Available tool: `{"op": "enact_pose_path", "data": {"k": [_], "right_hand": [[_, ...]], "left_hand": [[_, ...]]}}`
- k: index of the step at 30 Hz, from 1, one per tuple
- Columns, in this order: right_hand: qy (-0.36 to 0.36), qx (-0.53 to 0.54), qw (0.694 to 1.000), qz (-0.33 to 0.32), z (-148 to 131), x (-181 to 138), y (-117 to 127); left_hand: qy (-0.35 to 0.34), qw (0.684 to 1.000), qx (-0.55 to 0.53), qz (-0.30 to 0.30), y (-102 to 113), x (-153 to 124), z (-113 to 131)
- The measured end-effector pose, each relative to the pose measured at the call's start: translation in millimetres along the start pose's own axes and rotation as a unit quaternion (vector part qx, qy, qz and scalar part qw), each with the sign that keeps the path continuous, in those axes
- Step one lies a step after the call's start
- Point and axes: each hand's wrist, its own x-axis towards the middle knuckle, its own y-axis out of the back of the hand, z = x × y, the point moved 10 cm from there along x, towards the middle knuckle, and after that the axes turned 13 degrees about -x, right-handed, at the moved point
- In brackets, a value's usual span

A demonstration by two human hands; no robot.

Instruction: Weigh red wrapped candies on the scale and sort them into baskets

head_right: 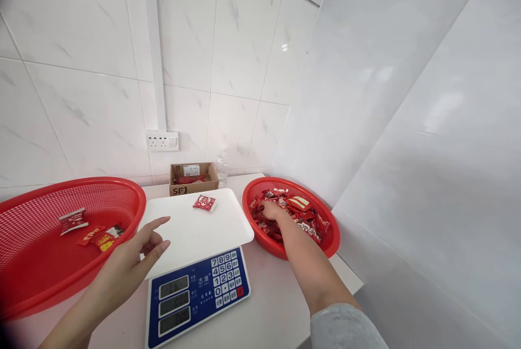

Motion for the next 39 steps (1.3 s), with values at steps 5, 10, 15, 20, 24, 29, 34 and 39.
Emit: {"op": "enact_pose_path", "data": {"k": [5,10,15,20,24,29,34,39], "right_hand": [[-0.057,0.006,0.998,0.0,11,6,11],[-0.099,0.07,0.99,0.069,12,4,25],[-0.108,0.181,0.971,0.113,-21,-10,38],[-0.043,0.294,0.953,0.057,-109,-57,-3],[0.021,0.414,0.907,-0.067,-181,-113,-68],[0.049,0.456,0.881,-0.115,-213,-146,-101],[0.029,0.485,0.864,-0.134,-208,-141,-104],[0.037,0.429,0.897,-0.103,-198,-136,-92]], "left_hand": [[0.001,1.0,0.001,-0.005,-1,0,0],[0.012,1.0,-0.007,-0.01,-2,0,-2],[0.019,0.998,-0.056,-0.013,-3,-1,-1],[0.045,0.983,-0.175,-0.047,-21,-2,4],[0.035,0.972,-0.23,-0.043,-32,-2,8],[0.015,0.961,-0.276,-0.013,-28,1,8],[0.038,0.947,-0.318,0.012,-17,5,-4],[0.067,0.978,-0.195,0.022,-7,7,-12]]}}
